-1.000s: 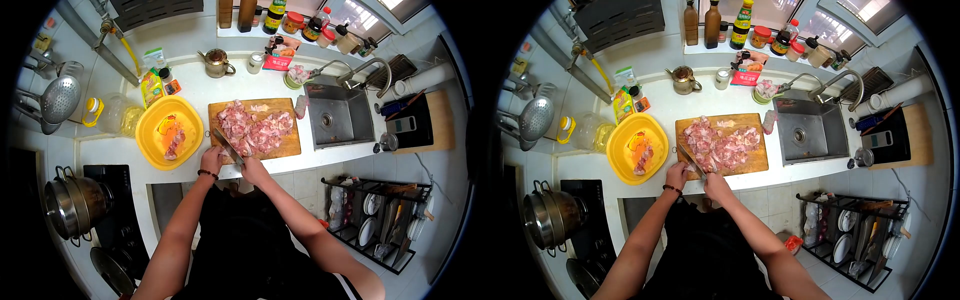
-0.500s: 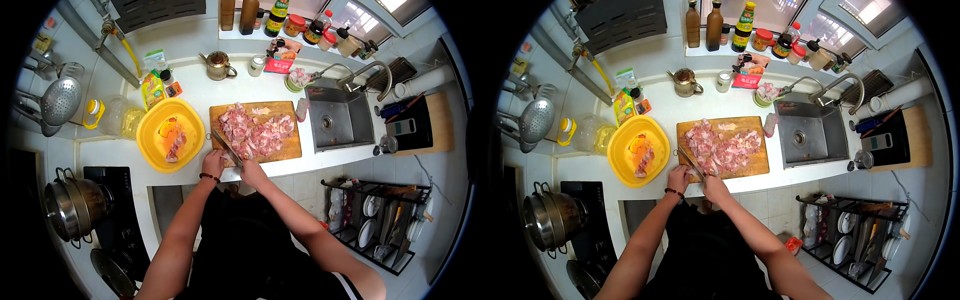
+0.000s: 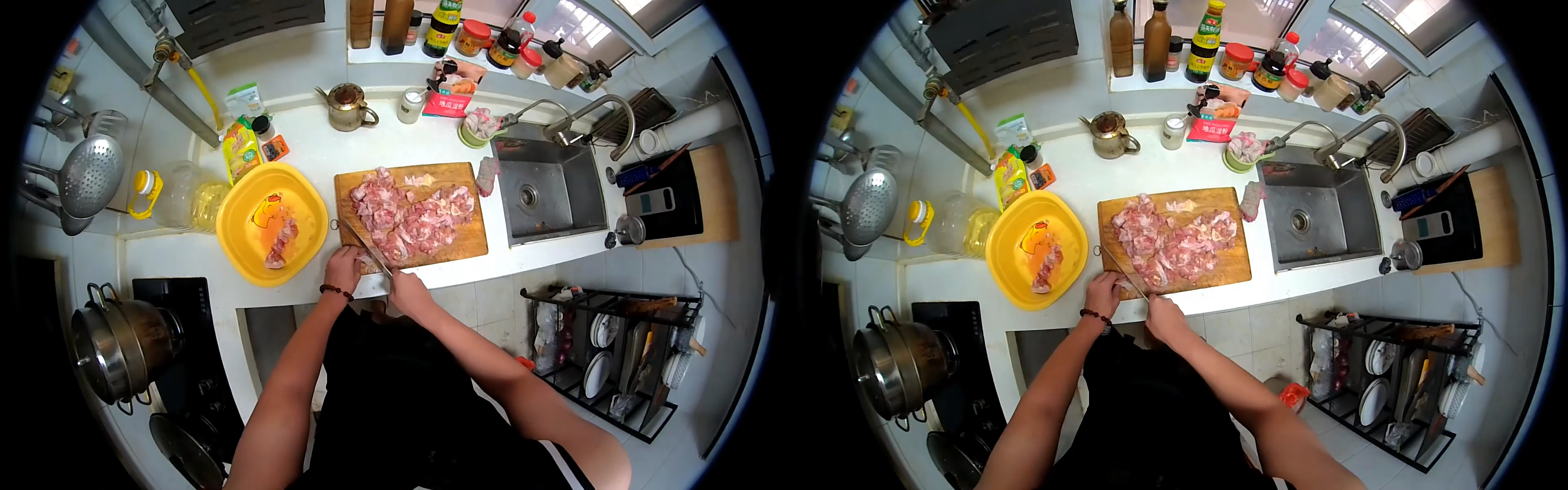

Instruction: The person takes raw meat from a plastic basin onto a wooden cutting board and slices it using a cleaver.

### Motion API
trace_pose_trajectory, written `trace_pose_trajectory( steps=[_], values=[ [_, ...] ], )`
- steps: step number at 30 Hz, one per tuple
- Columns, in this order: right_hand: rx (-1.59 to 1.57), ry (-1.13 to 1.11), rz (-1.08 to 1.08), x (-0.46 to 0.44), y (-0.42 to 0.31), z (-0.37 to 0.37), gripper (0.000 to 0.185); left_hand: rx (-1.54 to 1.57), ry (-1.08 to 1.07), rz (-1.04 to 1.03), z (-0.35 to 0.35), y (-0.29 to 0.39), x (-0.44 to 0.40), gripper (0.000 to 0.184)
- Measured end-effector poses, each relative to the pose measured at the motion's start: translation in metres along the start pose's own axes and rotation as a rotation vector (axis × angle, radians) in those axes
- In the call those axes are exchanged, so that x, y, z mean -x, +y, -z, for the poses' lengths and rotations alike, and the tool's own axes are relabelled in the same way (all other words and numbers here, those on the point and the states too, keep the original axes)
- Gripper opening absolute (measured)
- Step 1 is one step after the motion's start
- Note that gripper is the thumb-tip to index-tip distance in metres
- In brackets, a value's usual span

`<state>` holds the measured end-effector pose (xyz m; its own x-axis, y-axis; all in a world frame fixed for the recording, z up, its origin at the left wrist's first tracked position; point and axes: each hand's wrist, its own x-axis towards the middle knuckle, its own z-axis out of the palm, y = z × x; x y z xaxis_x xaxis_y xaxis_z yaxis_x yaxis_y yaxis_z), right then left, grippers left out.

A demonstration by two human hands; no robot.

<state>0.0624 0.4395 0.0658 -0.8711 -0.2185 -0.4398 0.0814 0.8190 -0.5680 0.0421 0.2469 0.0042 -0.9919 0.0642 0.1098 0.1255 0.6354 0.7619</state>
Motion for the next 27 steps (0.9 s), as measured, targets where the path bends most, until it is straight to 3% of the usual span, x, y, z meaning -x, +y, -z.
trace_pose_trajectory(
  steps=[6, 10, 13, 15, 18, 27],
  values=[
    [-0.01, 0.057, 0.129, -0.042, -0.009, -0.01, 0.022, -0.013, -0.009, -0.012, 0.0, 0.003, -0.003, 0.024],
    [-0.01, 0.096, 0.133, -0.02, 0.0, -0.008, 0.02, -0.014, -0.011, 0.042, 0.0, 0.005, -0.003, 0.023],
    [-0.06, 0.043, 0.009, -0.009, -0.004, -0.004, 0.015, 0.029, -0.008, 0.026, -0.002, 0.001, 0.0, 0.022],
    [-0.036, 0.158, 0.127, -0.036, 0.001, -0.018, 0.013, 0.0, 0.012, 0.009, -0.01, -0.005, 0.001, 0.022],
    [-0.042, 0.148, 0.151, -0.048, -0.01, -0.01, 0.013, 0.011, 0.007, 0.012, -0.007, -0.004, -0.001, 0.022],
    [-0.042, 0.116, 0.101, -0.038, -0.005, -0.009, 0.014, -0.007, 0.032, -0.02, -0.01, 0.0, 0.005, 0.02]
  ],
)
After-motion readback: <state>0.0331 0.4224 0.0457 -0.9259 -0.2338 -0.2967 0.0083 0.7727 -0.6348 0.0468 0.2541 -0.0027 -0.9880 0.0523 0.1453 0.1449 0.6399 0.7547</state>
